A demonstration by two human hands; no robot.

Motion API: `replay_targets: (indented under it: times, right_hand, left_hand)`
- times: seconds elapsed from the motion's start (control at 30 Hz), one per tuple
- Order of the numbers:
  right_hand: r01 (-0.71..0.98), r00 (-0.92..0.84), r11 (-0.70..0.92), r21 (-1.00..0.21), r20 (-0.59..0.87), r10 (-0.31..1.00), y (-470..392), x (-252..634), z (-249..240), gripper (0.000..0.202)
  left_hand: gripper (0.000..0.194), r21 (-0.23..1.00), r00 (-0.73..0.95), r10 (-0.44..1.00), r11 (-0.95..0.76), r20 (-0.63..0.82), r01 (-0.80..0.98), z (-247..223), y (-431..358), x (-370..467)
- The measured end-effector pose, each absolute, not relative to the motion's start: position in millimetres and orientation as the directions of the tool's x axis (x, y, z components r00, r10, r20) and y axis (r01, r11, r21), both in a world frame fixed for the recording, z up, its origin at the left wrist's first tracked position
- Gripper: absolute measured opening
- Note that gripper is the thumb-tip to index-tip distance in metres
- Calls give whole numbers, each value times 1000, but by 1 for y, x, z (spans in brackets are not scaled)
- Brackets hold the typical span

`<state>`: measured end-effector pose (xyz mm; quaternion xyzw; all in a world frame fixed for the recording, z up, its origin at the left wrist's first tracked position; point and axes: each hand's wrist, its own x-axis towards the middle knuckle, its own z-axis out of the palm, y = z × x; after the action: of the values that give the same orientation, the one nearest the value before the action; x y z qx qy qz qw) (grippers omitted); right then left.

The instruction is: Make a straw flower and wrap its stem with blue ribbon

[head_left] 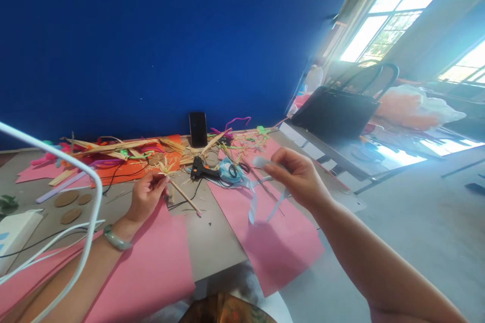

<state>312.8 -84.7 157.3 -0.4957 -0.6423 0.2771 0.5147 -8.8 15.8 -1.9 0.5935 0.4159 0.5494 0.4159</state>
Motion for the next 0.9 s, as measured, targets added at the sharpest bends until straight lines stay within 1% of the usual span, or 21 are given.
replay_targets:
  times: [0.2, 0.27, 0.37, 0.4, 0.43, 0.47, 0.57, 0.63, 0.67, 0.7, 0.77, 0.83, 0.87, 0.9]
  right_hand:
    - [428, 34, 300, -853, 347, 937, -68, 322, 132, 36]
    - [466, -64, 275, -841, 278, 958, -66, 325, 124, 36]
    - [527, -314, 235, -816, 70, 947, -70, 329, 117, 35]
    - [536, -363, 235, -811, 30, 931, -72, 330, 117, 35]
    - [532, -381, 241, -812, 24, 924, -75, 331, 118, 35]
    - [517, -372, 245, -820, 43, 927, -77, 333, 119, 35]
    - [478, -263, 240, -845, 123, 957, -83, 339, 125, 36]
    - [553, -210, 216, -805, 116, 971, -83, 342, 125, 34]
    - [633, -195, 204, -747, 100, 976, -81, 341, 123, 32]
    - [730, -180, 190, -656, 84, 980, -78, 340, 119, 30]
    - [909, -129, 139, -393, 52, 990, -71, 334, 106, 26]
    - [992, -47, 48, -114, 11, 999, -62, 326, 90, 26]
    - [1000, -19, 19, -3, -30, 999, -57, 322, 84, 26]
    - [997, 5, 1, 78, -69, 998, -53, 319, 79, 22]
  left_hand:
    - [16, 947, 59, 946, -321, 319, 19, -4, 17, -9]
    - [16, 946, 59, 945, -323, 322, 12, -5, 17, -9]
    - [16, 946, 61, 945, -323, 322, 8, -7, 17, -9]
    - [16, 947, 60, 946, -321, 320, 4, -7, 18, -10]
    - [17, 948, 58, 947, -318, 317, 0, -7, 18, -10]
    - [18, 949, 56, 948, -314, 314, -4, -7, 18, -10]
    - [20, 954, 50, 952, -301, 301, -6, -7, 18, -9]
    - [22, 956, 41, 956, -292, 292, -9, -6, 18, -8]
    - [23, 958, 38, 957, -287, 287, -10, -5, 17, -8]
    - [23, 959, 38, 958, -284, 285, -11, -5, 17, -8]
    - [22, 958, 44, 957, -287, 287, -9, -4, 16, -8]
    - [20, 955, 53, 954, -296, 296, -1, -3, 16, -8]
    - [19, 953, 55, 952, -302, 301, 1, -3, 16, -9]
    - [18, 952, 55, 951, -306, 305, 5, -3, 16, -9]
